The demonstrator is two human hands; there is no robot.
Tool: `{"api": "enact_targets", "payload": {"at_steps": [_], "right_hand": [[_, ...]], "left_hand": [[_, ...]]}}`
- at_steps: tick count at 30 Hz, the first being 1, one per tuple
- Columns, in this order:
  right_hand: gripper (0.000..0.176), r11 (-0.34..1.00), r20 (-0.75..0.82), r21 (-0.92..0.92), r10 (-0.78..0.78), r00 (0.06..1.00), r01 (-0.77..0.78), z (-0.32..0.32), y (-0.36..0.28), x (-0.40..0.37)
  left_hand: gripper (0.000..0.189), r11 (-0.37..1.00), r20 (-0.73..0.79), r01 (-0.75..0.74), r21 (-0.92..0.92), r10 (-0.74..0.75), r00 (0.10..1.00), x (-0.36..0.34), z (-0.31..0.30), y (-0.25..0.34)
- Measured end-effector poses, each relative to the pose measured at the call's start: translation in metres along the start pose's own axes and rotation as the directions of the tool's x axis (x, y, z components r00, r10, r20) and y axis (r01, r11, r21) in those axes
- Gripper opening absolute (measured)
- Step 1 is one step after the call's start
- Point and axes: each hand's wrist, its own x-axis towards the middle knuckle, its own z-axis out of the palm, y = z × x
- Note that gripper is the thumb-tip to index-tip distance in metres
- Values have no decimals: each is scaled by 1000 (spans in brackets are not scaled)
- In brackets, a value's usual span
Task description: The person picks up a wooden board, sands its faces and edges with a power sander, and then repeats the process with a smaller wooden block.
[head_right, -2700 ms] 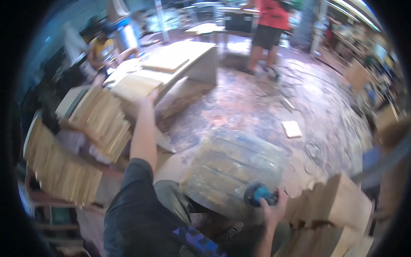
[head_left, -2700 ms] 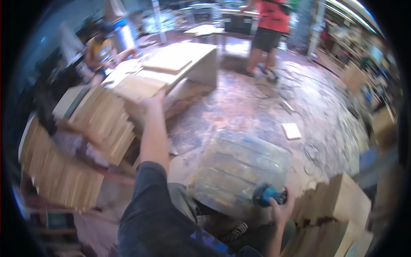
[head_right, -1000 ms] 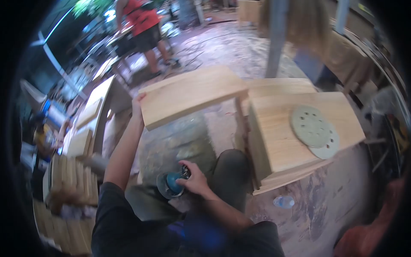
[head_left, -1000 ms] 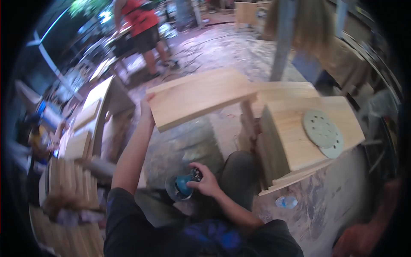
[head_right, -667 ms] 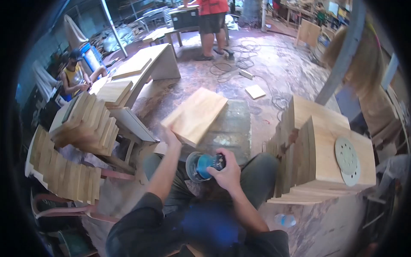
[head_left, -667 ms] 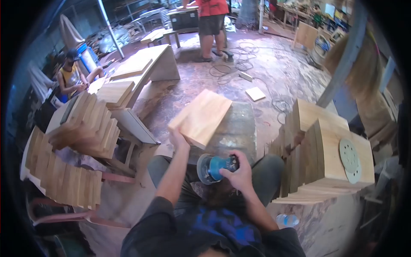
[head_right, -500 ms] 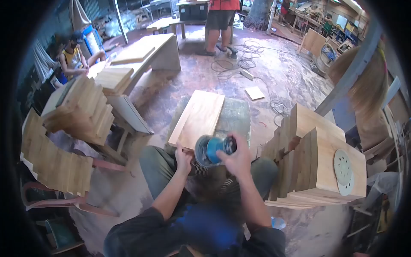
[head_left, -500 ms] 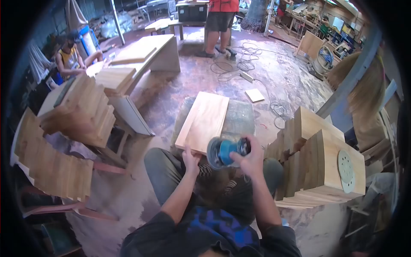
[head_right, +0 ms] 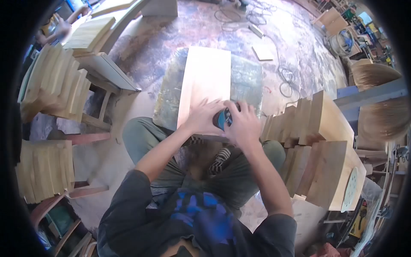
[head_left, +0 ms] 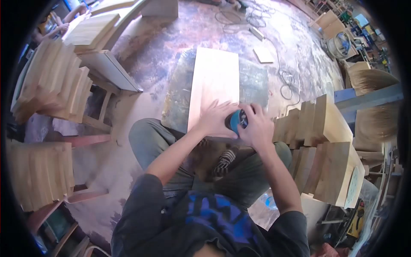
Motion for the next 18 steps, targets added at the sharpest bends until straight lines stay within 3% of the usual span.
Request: {"api": "enact_targets", "payload": {"at_steps": [2,3,6,10,13,16,18], "right_hand": [[58,996,14,-54,78,997,-77,3,13,23],[57,998,-29,-37,50,998,-51,13,25,34],[56,998,-71,-41,37,997,-40,29,41,77],[49,997,-65,-14,77,995,-78,51,64,143],[43,999,-103,-26,44,994,-47,73,89,195],[49,994,-57,-76,69,996,-73,84,104,245],[50,995,-86,-89,41,995,-49,97,117,274]], "left_hand": [[115,996,45,-32,-83,36,998,27,16,-9],[113,997,-41,-64,-53,62,997,39,19,-16],[111,995,-96,-23,-100,13,995,78,24,-39],[112,1000,-136,26,2,-25,990,134,15,-79],[113,999,-96,37,-6,-37,995,179,1,-104],[113,995,-91,53,88,-45,995,218,-2,-136],[111,984,-34,144,107,-141,989,242,-19,-146]]}}
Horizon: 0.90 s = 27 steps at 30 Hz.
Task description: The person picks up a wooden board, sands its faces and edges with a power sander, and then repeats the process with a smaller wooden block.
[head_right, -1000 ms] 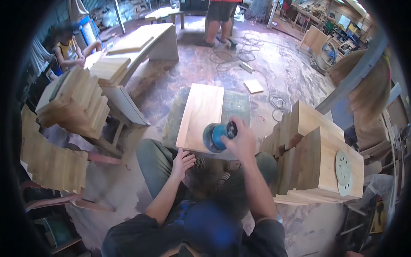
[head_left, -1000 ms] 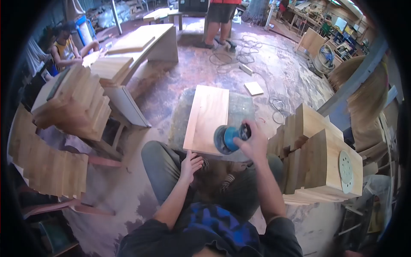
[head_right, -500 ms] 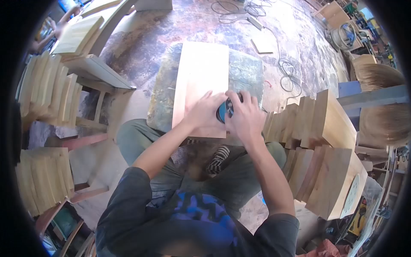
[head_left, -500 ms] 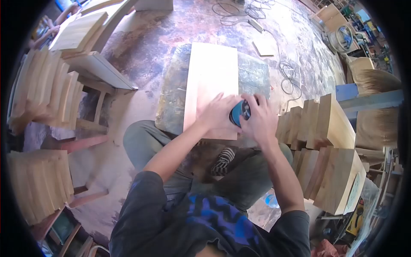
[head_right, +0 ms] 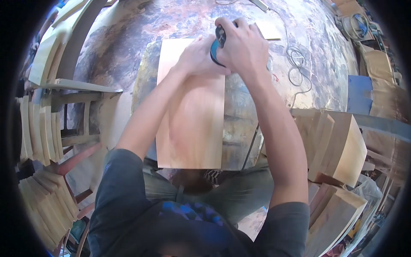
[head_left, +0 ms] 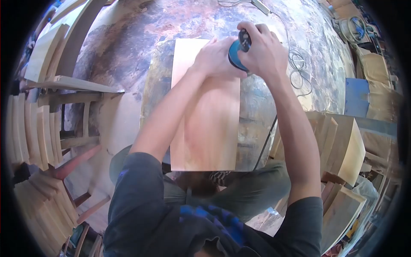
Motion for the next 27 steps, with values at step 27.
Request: {"api": "enact_targets", "payload": {"at_steps": [27], "right_hand": [[59,993,-14,26,-116,993,116,17,-20,30]], "left_hand": [[108,994,-111,64,-90,-74,991,-7,-13,-34]]}}
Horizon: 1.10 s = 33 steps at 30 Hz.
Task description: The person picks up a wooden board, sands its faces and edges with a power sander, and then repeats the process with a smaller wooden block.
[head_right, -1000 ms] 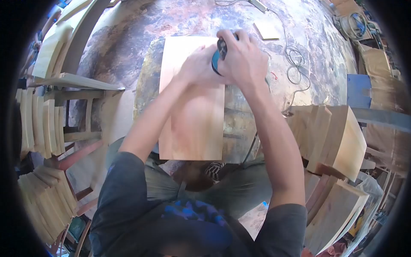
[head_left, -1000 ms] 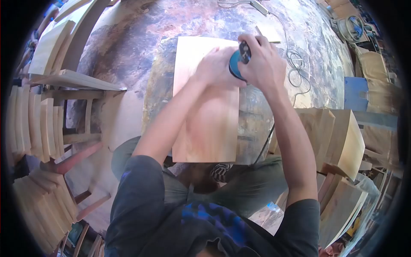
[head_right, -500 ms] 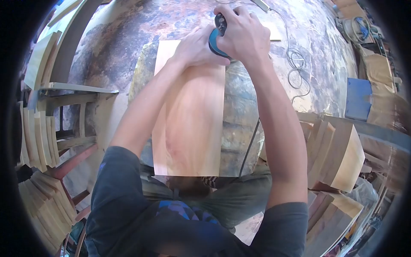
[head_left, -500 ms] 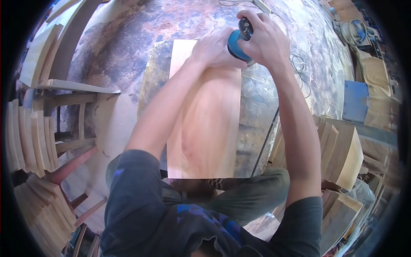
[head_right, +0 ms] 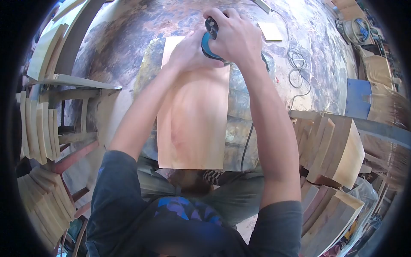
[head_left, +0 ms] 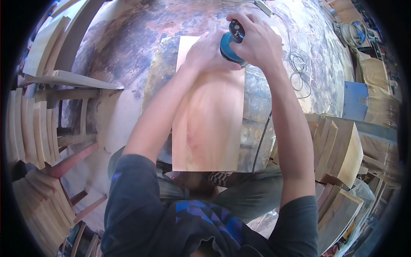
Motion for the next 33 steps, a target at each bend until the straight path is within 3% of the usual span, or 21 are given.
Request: {"api": "enact_targets", "payload": {"at_steps": [1,3,9,23,30,33], "right_hand": [[59,1000,0,0,-2,1000,2,0,-2,-4],[39,997,-96,45,-58,994,63,-4,-9,-16],[33,994,-107,99,-29,994,40,-29,-37,-70],[50,993,19,76,84,996,-85,-108,-116,-224],[51,990,57,48,131,990,-133,-131,-136,-267],[60,984,114,36,171,979,-176,-138,-141,-282]], "left_hand": [[107,1000,-9,-20,-10,20,1000,-5,-1,0],[108,1000,30,-25,16,24,999,-16,-1,1],[109,997,52,-66,26,65,997,-72,-3,24],[116,994,4,-106,-6,106,994,-236,5,93],[117,991,37,-137,14,136,990,-280,-1,119],[119,987,54,-158,37,156,986,-293,8,118]]}}
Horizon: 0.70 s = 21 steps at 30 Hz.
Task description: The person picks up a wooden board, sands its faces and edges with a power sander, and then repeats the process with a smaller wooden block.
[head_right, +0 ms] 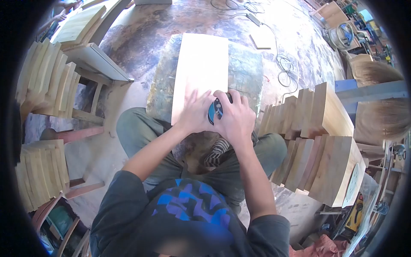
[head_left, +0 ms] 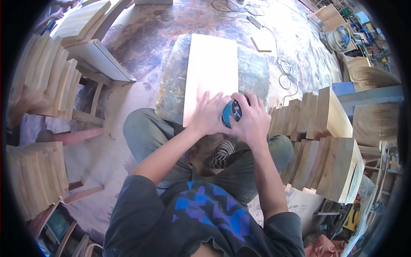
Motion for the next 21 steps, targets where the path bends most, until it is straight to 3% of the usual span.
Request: {"api": "enact_targets", "payload": {"at_steps": [5,12,14,17,21], "right_hand": [[53,1000,-17,11,-22,1000,22,-7,-4,-15],[60,1000,38,-4,28,999,-28,-2,1,-12],[59,1000,-24,-9,-15,1000,15,7,7,10],[55,1000,-50,-4,-31,998,31,19,22,53],[48,999,-77,-27,-31,997,29,35,41,118]], "left_hand": [[119,999,38,-26,40,25,999,-12,3,7],[121,997,24,-67,34,66,997,-5,7,1],[119,995,-130,-93,-29,88,988,14,12,-12],[103,995,-85,-83,-54,78,993,56,-6,-24],[105,996,-144,-90,-21,86,986,117,4,-65]]}}
